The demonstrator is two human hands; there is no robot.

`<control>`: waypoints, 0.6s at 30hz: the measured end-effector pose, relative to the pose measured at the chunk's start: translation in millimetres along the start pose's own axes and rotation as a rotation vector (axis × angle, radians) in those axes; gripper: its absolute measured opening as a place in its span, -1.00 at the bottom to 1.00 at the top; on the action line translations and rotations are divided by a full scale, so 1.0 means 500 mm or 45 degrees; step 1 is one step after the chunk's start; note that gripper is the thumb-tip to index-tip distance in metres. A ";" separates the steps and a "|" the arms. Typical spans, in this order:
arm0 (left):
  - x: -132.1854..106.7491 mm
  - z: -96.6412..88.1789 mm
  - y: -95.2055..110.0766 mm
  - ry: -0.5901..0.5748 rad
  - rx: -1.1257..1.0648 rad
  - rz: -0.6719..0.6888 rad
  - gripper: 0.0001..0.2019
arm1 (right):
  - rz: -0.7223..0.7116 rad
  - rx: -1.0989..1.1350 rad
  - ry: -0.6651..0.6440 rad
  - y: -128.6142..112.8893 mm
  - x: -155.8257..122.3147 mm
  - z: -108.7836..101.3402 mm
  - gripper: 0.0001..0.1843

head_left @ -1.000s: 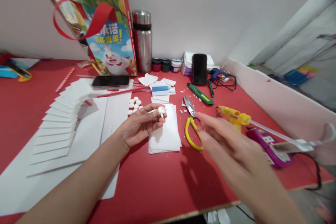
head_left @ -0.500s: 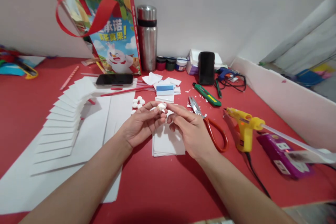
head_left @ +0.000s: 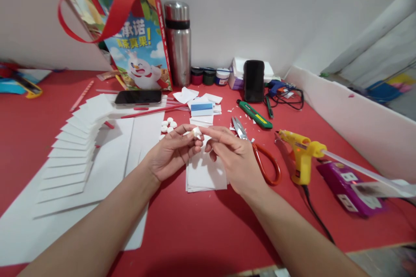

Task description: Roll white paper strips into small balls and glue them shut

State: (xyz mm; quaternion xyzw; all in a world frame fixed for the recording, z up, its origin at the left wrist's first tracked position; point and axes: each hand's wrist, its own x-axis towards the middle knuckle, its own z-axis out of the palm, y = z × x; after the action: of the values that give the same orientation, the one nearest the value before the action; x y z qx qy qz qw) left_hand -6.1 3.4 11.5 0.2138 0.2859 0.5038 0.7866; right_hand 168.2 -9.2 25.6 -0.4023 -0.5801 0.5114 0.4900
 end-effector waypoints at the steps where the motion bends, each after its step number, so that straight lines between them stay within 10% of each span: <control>1: 0.000 0.000 0.000 -0.006 0.009 0.002 -0.86 | -0.010 -0.021 -0.002 -0.003 -0.001 -0.001 -0.57; 18: -0.003 0.001 -0.009 -0.043 0.218 0.088 -0.82 | -0.357 -0.513 0.013 -0.004 -0.003 -0.011 -0.54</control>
State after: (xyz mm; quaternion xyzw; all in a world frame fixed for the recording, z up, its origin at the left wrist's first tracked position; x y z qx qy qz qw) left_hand -3.3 0.4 9.3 0.2983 0.3072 0.5008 0.7523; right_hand 173.8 -9.7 27.2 -0.4100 -0.7182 0.3103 0.4689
